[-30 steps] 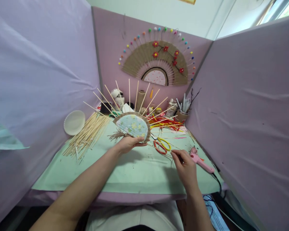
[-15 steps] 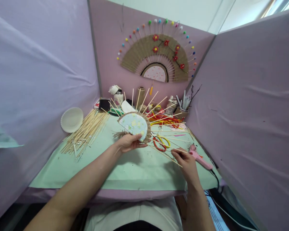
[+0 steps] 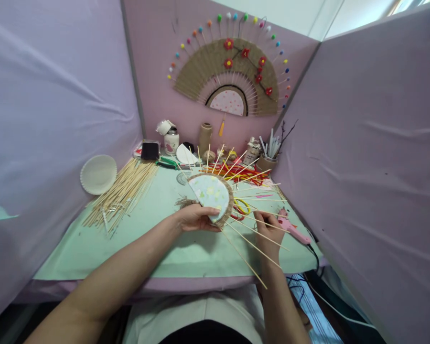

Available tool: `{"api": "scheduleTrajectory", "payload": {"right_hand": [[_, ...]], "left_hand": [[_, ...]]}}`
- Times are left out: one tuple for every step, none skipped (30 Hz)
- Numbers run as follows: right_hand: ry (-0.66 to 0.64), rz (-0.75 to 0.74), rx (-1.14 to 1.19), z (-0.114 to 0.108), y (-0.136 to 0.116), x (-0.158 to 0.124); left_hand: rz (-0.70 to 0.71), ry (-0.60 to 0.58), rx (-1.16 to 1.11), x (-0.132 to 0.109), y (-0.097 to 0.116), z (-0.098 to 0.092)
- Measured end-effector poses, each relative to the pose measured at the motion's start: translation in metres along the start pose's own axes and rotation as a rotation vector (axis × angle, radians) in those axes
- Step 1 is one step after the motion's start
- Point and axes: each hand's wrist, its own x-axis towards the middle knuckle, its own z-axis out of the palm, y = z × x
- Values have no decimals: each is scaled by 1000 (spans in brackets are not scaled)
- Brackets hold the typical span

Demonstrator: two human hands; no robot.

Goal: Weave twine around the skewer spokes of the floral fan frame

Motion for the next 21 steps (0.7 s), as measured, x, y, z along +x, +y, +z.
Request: {"api": "scheduleTrajectory", "payload": {"right_hand": [[4, -4, 8, 0, 0, -1], [7, -5, 14, 0, -1, -1], [8, 1, 22, 1, -2, -2], [5, 14, 33, 1, -3, -2], [-3, 28, 45, 2, -5, -2], [-17, 40, 55, 3, -7, -3], [-31, 50, 63, 3, -9, -4], [-45, 57, 66, 4, -11, -4], [-58, 63, 65, 4, -13, -5], [-62, 68, 63, 4, -15, -6], [-58, 76, 63, 4, -17, -6], [-54, 85, 63, 4, -17, -6], [-48, 93, 63, 4, -18, -6], [-42, 98, 63, 4, -17, -6], [-36, 98, 65, 4, -15, -5], [-32, 96, 67, 4, -13, -4], [-31, 95, 67, 3, -11, -3], [-39, 98, 64, 3, -8, -2], [-50, 101, 56, 1, -6, 0], [-68, 102, 46, -1, -4, 2], [-97, 97, 35, -3, -3, 3]], "left_hand": [[-6, -2, 10, 0, -1, 0], [-14, -12, 24, 0, -1, 1], [-22, -33, 41, 0, -1, 1], [-32, -64, 58, 0, -2, 1], [-44, -101, 73, -1, -3, 1], [-56, -140, 86, -1, -3, 0], [-67, -178, 95, 0, -4, 0], [-73, -206, 101, 0, -5, 0], [-77, -222, 105, 0, -6, -1], [-80, -227, 108, 0, -6, -1], [-83, -219, 111, 1, -7, -1], [-86, -203, 111, 1, -7, -1], [-88, -182, 109, 1, -7, 0], [-92, -162, 107, 1, -7, 0], [-93, -144, 104, 1, -7, 1], [-91, -129, 101, 1, -6, 1], [-87, -118, 100, 1, -6, 1], [-80, -110, 99, 2, -5, 0], [-69, -101, 96, 2, -4, -1], [-56, -89, 91, 2, -3, -2], [-43, -74, 85, 2, -1, -4]]}}
